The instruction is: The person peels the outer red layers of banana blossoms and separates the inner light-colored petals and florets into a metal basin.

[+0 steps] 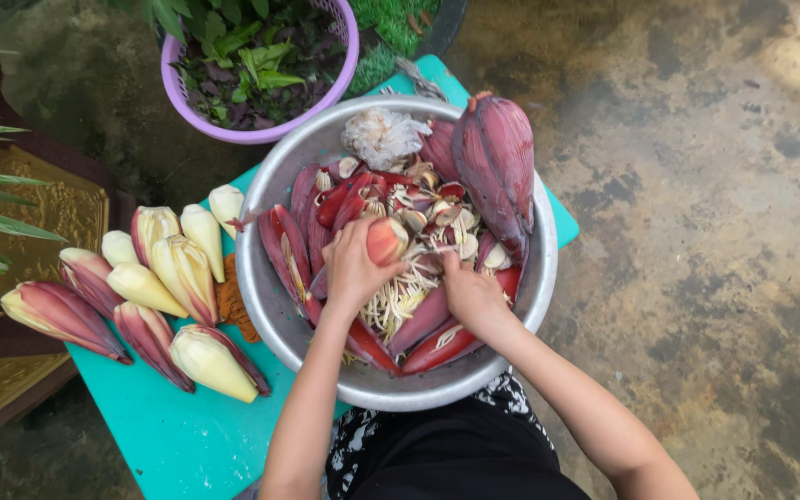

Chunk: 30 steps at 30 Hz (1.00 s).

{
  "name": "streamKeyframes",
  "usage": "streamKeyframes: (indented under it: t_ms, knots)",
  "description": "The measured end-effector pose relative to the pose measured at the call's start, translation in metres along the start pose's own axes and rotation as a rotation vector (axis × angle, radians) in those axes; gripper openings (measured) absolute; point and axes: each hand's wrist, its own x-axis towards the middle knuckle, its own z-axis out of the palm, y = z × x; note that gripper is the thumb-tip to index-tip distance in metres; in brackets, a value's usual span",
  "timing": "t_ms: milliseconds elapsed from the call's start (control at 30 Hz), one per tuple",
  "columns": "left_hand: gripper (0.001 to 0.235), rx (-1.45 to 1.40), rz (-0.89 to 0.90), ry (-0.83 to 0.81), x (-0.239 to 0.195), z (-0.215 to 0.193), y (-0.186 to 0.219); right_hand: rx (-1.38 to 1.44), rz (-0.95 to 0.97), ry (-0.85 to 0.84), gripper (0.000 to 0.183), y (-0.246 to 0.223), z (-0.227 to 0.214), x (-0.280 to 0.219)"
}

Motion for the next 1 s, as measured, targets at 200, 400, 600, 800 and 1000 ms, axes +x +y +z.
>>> streamKeyframes:
  t_ms: [200, 400, 600, 800, 1000]
  knots:
    - [0.084, -0.448, 0.088, -0.065, -0.024, -0.056, 0.007, 0.205, 0.019, 0.056, 0.04, 0.001, -0.075, -0.014]
    - [0.096, -1.097, 0.048, -0.111, -0.024, -0.037, -0.002, 1.181, -0.29, -0.173, 0.067, -0.033, -0.096, -0.003]
    - [0.104, -0.795, 0.007, -0.033, -0.035, -0.026, 0.008, 0.978, -0.337, 0.005, 0.066, -0.038, -0.097, 0.008]
    - [0.1, -0.528, 0.186, 0.016, -0.05, -0.029, 0.042, 0.819, -0.415, 0.115, 0.057, -0.041, -0.125, 0.006]
    - [0.089, -0.421, 0.133, 0.209, -0.062, -0.014, 0.059, 0.616, -0.267, 0.076, 0.058, -0.05, -0.132, -0.004]
